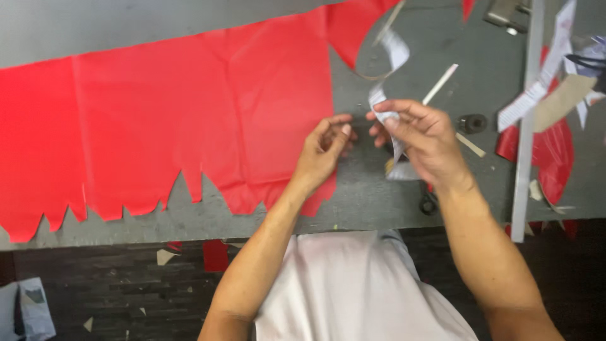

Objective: The person cuts red fabric strips using scissors, then marks and cuts a larger red sheet with a paper template. They use a ruler and chalk to mark lines, and padlocks to hold the template in place while cutting.

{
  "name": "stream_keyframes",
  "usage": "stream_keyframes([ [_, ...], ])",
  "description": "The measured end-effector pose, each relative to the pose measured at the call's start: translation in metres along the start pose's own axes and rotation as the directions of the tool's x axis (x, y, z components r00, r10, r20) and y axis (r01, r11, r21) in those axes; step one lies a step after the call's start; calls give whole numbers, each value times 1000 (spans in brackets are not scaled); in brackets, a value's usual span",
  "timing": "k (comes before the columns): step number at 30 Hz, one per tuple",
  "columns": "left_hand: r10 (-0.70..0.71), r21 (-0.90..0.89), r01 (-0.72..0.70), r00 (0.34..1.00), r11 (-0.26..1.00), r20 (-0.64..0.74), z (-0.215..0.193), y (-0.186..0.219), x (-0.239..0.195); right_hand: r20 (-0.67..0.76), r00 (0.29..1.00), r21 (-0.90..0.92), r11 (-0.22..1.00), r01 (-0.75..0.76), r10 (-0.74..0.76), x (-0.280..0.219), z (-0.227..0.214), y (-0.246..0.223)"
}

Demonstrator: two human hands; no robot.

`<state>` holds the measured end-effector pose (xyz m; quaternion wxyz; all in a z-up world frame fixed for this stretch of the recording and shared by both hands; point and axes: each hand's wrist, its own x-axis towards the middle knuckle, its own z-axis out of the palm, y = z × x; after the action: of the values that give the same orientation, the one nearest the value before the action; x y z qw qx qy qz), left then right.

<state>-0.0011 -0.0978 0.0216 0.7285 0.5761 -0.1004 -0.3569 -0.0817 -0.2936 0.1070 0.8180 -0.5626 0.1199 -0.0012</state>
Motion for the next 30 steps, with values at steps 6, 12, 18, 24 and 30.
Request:
stream_keyframes([
  [6,75,-193,-44,985,980,158,-36,30,2,132,978,344,918,-197,160,11,27,49],
  [12,130,-301,-94,986,949,100,-53,36,32,250,953,636,713,-294,171,25,30,73],
  [18,290,55,-285,950,957,-116,-82,-1,105,-151,914,267,905,-330,378,28,40,92],
  [24,404,563,-260,903,784,-146,-127,-5,170,-245,866,124,900,-418,436,4,64,124],
  [30,350,758,-145,929,636,-116,-123,-5,176,-316,814,71,868,-492,487,-9,85,150],
])
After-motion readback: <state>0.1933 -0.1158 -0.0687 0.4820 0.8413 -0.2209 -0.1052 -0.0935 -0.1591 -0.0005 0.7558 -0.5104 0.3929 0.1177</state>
